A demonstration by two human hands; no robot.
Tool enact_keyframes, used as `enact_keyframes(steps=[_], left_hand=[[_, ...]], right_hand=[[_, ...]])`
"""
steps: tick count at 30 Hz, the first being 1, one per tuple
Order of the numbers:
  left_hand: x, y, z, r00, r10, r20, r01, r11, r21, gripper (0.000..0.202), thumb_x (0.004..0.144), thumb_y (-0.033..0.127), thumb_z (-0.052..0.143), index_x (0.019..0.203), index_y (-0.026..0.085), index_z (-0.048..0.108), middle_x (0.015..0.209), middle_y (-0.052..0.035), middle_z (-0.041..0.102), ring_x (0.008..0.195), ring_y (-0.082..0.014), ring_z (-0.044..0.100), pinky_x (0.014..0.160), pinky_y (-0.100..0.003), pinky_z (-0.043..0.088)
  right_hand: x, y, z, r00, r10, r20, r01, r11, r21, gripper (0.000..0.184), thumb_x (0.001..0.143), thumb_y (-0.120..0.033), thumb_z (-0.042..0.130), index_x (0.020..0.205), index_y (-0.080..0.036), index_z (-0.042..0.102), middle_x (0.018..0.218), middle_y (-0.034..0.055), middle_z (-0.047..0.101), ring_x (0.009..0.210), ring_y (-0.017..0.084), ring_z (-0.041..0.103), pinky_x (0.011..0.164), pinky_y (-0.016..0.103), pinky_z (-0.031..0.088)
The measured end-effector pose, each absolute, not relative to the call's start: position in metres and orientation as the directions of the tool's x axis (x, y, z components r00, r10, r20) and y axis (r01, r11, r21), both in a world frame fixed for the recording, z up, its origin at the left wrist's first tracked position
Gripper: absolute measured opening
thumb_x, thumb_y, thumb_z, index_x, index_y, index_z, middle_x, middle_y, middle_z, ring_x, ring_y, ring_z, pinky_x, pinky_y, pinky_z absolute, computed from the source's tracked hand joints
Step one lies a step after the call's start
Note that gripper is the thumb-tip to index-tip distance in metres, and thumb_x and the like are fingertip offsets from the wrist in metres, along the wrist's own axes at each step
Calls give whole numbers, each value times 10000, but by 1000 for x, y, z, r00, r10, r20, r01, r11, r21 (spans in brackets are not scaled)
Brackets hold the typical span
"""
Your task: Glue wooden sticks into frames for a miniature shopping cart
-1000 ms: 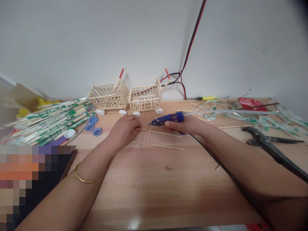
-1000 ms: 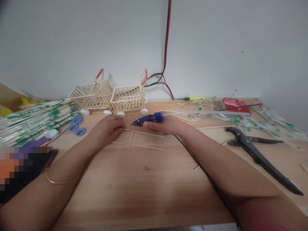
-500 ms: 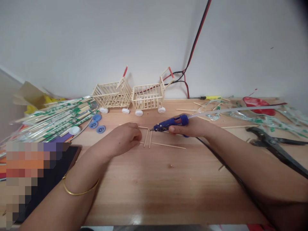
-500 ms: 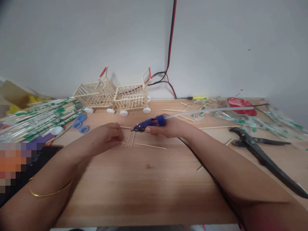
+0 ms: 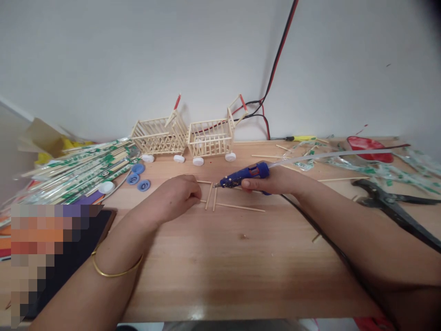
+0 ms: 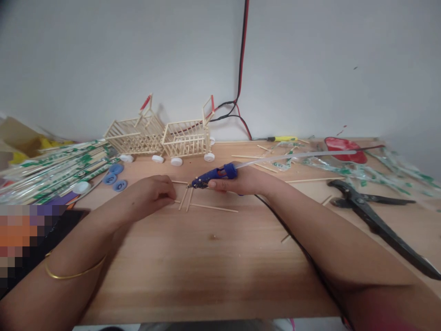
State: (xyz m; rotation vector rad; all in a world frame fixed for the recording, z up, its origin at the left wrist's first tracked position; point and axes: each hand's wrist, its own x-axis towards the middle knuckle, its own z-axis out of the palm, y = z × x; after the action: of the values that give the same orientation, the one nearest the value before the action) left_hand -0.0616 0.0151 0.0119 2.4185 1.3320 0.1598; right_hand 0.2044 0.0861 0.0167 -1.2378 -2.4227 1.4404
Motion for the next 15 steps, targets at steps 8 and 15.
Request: enact_keyframes(steps=[8,15], left_hand=[[-61,15,12,530,844,-81,803,-469,368,169,815,177,494,759,166,653,803,-34,598,780,-145,548,711,-247,410],[-60,15,17,519,850,-92,804,-449,389,168,803,161,488,754,158,649,807,-35,600,779,-146,550,708,-249,416]], right_hand=[[203,83,13,-737,624,-259,521,281,-806,452,732,-561,593,949,-175,689,673,-3,589,588,110,480,518,224,334],[192,68,17,-762,600,-243,506,318,-801,413,725,-547,606,847,-160,679,623,-13,538,549,90,432,481,210,310]])
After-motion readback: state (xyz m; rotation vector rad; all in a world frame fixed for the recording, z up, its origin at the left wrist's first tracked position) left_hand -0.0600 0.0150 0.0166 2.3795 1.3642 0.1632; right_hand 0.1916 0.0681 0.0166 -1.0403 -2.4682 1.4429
